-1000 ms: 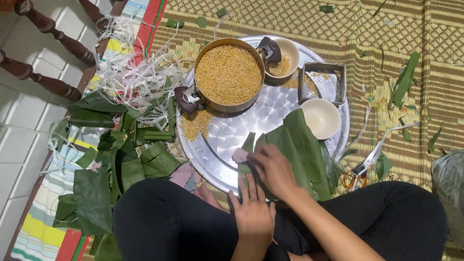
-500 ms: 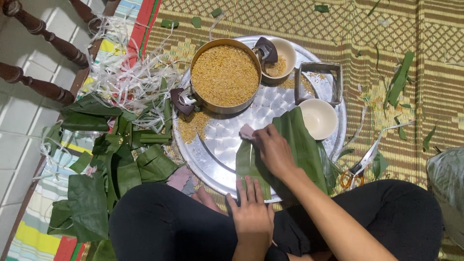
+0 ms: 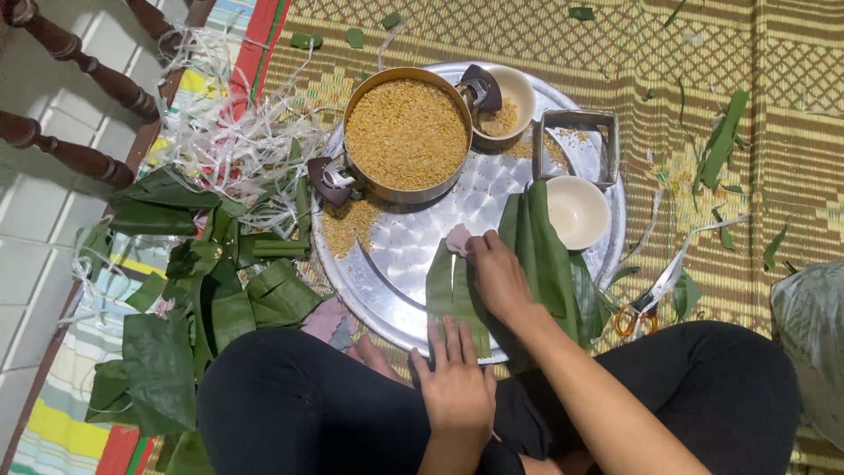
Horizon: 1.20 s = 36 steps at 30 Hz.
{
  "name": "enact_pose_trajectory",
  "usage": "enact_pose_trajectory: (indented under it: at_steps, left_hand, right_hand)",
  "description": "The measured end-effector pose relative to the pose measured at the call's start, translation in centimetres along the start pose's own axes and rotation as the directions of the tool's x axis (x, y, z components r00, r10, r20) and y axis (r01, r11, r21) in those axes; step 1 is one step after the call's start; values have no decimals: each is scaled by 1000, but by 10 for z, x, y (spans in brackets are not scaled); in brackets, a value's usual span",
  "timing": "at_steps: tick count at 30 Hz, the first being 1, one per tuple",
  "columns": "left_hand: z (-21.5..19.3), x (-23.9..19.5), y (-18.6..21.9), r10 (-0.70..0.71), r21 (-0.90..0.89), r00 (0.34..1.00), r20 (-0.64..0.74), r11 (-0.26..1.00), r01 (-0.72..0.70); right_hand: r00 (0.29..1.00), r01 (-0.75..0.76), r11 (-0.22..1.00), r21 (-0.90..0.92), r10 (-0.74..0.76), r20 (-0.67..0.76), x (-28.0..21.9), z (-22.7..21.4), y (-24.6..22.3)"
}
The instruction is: Folding and arranging banana leaves on a metal tray to prepare for wrapping food parcels.
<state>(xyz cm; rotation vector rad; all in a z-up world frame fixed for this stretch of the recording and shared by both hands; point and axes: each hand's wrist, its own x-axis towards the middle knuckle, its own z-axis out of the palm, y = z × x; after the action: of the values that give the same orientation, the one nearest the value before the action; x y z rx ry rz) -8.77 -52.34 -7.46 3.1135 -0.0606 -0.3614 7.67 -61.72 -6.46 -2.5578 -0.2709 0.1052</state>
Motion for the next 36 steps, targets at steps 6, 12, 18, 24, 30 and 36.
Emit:
enact_pose_trajectory:
  at_steps: [6,12,18,24,30,36]
  left_hand:
    - [-4,4,0,15,-30,998,58,999,-14]
    - [2,4,2,10,-30,998,56,1000,-8]
    - [9,1,0,2,2,1000,-10,1000,-2]
    - [-16,4,0,23,-43,989,143,999,-17]
    - [1,1,0,36,-39,998,-56,999,-38]
    - [4,5,2,2,-16,1000,15,1000,-1]
  right_hand:
    - [987,-23,999,30,18,162,-36,-22,-33]
    - [986,37,998,55,-46,158,-32,11,-25]
    - [1000,8,997,79,-9,11,20,12,-9]
    - [987,-50,993,109,33,155,-37,-18,-41]
    - [988,-58,996,62,48,149,-45,10,-26]
    - [999,-37,999,25,36,18,10,26,-2]
